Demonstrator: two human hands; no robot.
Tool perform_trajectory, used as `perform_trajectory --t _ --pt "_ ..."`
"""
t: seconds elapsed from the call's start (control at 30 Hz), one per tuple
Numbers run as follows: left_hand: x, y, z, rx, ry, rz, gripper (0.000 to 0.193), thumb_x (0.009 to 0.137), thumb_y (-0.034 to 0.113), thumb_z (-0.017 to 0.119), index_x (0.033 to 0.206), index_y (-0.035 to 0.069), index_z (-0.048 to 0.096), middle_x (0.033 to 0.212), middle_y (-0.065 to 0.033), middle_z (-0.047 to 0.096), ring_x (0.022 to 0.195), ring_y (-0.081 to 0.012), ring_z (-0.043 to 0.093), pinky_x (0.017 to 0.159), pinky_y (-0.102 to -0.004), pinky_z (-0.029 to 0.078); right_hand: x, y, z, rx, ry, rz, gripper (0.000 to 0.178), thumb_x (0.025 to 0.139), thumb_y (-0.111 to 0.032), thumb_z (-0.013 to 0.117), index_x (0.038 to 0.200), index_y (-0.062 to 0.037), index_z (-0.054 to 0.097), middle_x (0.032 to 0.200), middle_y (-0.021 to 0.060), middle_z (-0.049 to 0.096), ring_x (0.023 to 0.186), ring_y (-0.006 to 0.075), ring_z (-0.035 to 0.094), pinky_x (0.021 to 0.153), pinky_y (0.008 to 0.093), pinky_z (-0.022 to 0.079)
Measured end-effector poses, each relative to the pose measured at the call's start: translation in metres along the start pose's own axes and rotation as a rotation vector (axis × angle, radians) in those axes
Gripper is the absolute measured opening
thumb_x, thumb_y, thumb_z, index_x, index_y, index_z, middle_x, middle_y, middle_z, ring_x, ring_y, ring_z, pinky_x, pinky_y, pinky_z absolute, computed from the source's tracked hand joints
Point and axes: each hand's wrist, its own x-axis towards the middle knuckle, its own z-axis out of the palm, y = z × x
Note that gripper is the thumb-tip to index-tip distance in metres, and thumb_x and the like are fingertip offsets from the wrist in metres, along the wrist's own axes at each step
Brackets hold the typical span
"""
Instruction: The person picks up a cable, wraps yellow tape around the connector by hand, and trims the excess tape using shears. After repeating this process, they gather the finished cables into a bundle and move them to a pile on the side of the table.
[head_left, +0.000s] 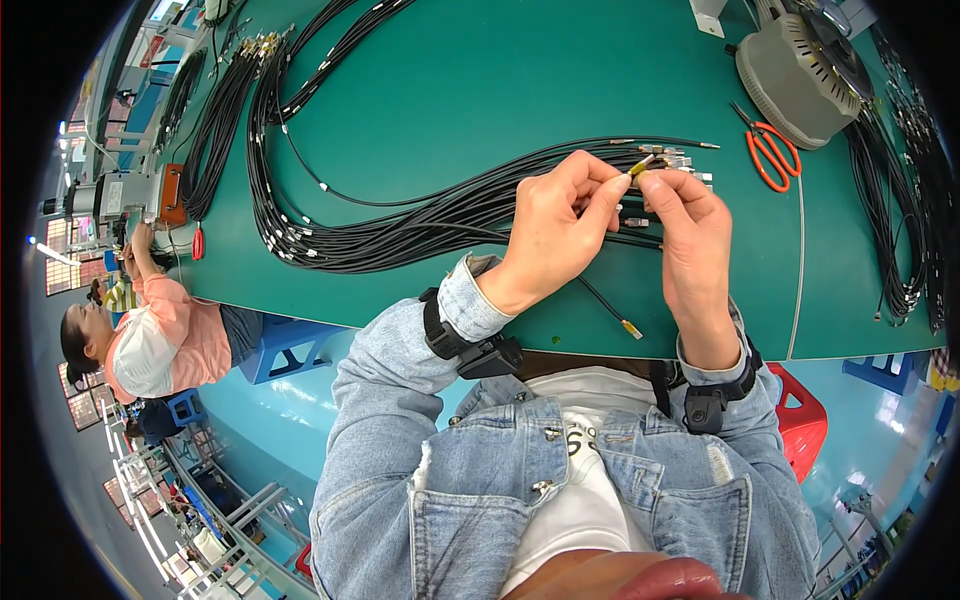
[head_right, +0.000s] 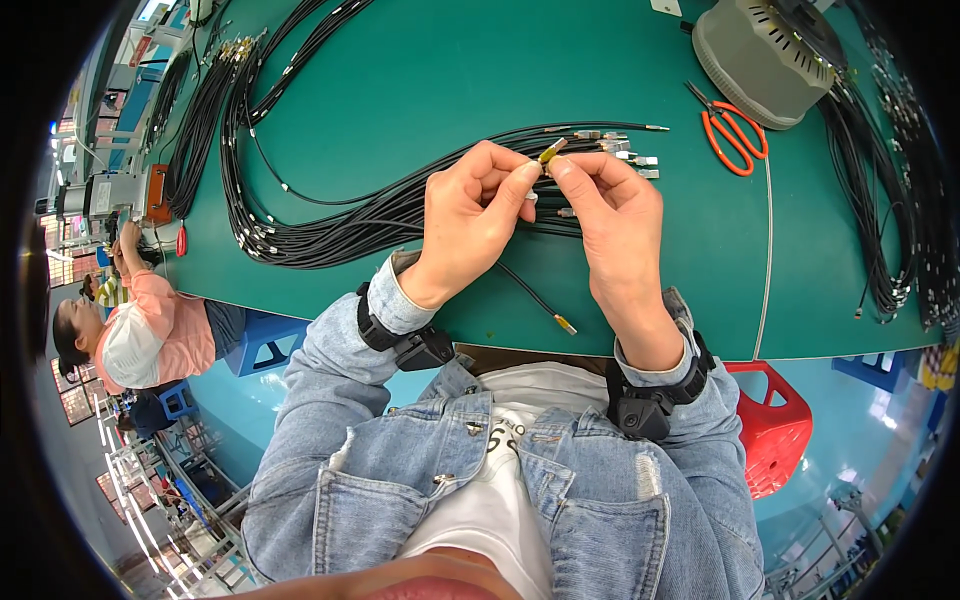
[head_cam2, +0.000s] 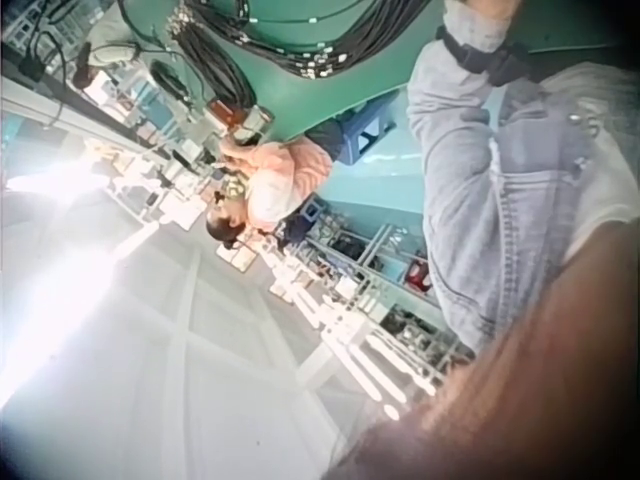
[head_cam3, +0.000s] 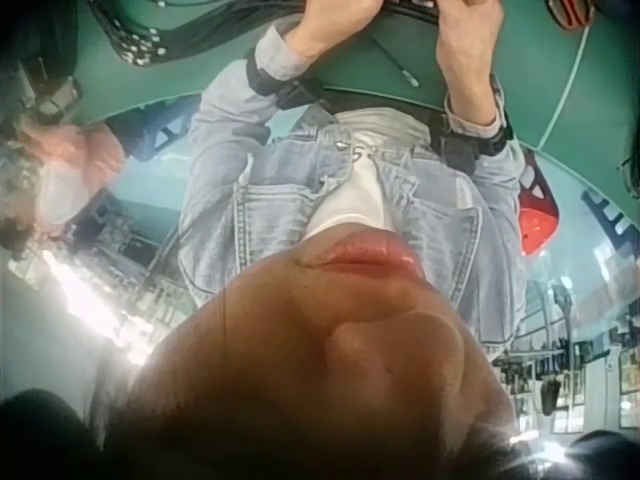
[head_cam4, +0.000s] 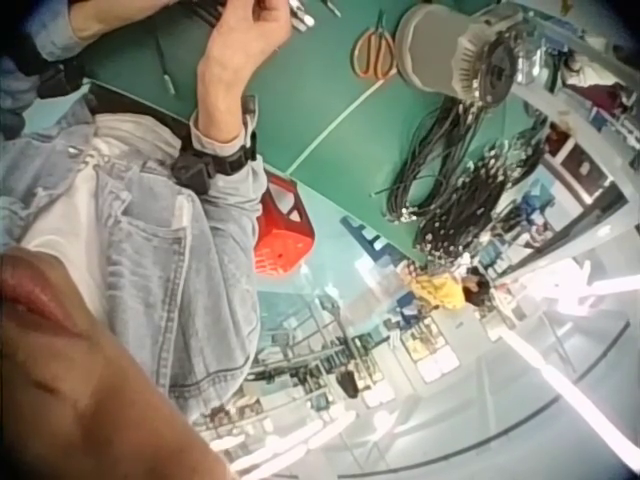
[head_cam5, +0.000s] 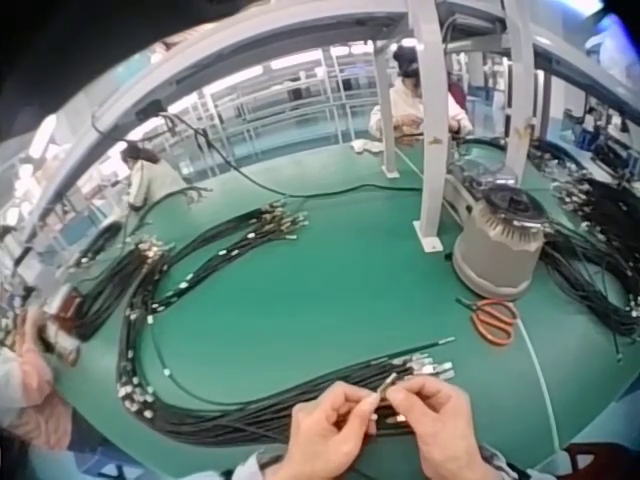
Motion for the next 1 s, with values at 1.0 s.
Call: perform_trajectory --t 1.0 --pt "0.009 0.001 -0.023 -0.502 -0.434 -0.345 0.028 0.095 0.026 0.045 0.084 0.003 0.057 0.057 0.0033 0.049 0.043 -0.001 0.039 0.038 -0.0149 0.024 0.006 0.011 -0.004 0.172 -0.123 0.045 0.013 0.085 -0.011 0.062 0.091 -0.0001 0.063 0.085 0.0017 0.061 0.08 0.0084 0.054 0.075 0.0228 0.041"
